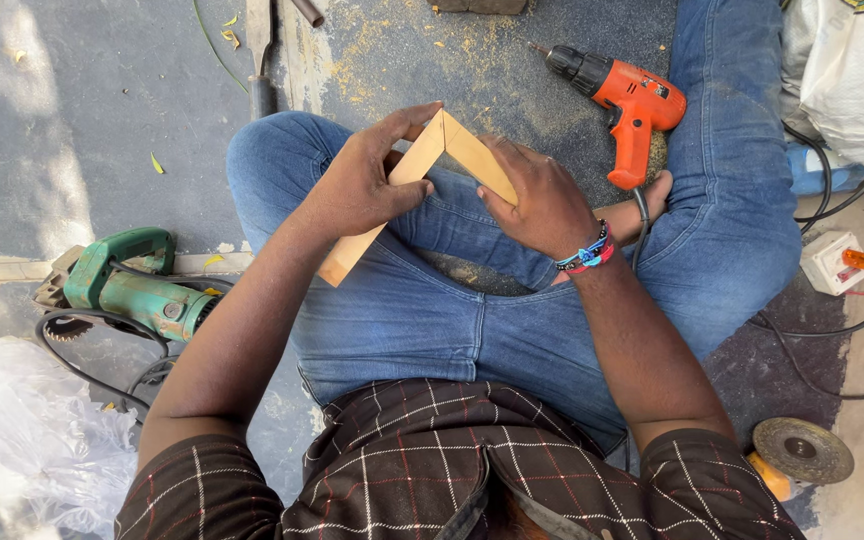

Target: The person sits on the floor and assembles a wooden corner frame by drilling holes into wood pieces with a power drill and fitting the components together.

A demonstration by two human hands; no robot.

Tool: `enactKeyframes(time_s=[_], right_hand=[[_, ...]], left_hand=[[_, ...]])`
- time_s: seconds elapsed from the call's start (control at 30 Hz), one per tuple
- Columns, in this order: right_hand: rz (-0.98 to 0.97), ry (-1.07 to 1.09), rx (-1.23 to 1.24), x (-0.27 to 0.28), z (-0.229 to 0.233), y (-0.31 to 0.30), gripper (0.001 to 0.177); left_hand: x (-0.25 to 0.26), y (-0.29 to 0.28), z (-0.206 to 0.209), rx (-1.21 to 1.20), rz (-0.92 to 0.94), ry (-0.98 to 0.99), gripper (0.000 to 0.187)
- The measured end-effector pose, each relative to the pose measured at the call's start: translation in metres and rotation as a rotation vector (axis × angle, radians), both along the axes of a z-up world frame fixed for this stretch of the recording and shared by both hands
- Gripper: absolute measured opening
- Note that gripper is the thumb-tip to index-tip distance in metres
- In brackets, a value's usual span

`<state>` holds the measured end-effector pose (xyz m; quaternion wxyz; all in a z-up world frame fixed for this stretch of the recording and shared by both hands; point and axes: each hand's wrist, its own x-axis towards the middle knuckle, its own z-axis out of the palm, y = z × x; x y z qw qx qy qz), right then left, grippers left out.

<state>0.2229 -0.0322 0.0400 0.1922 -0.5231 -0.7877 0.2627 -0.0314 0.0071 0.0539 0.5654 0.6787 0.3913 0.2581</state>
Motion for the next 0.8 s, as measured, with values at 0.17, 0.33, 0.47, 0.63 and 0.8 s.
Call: enactKeyframes(time_s=[0.17, 0.33, 0.47, 0.63, 0.8], right_hand=[[-0.015, -0.004, -0.027, -0.001, 0.0011, -0.0012, 0.056], [-0.027, -0.044, -0.097, -0.0039, -0.0018, -0.0015, 0.055], [-0.004, -0.044, -0.071, -0.0024, -0.0046, -0.002, 0.054], [-0.021, -0.042, -0.06, -0.0011, -0.0067, -0.0022, 0.053], [-0.03, -0.021, -0.028, 0.0002, -0.0032, -0.0018, 0.055]], left_hand=[[0.0014, 0.0031, 0.0041, 0.019, -0.01, 0.0, 0.081], [0.004, 0.0014, 0.0032, 0.033, 0.012, 0.041, 0.081], [0.0044, -0.0003, 0.0025, 0.029, 0.015, 0.065, 0.081], [0.0055, -0.0004, 0.0018, 0.034, 0.022, 0.048, 0.082], [0.006, 0.0011, 0.0016, 0.035, 0.014, -0.01, 0.082]])
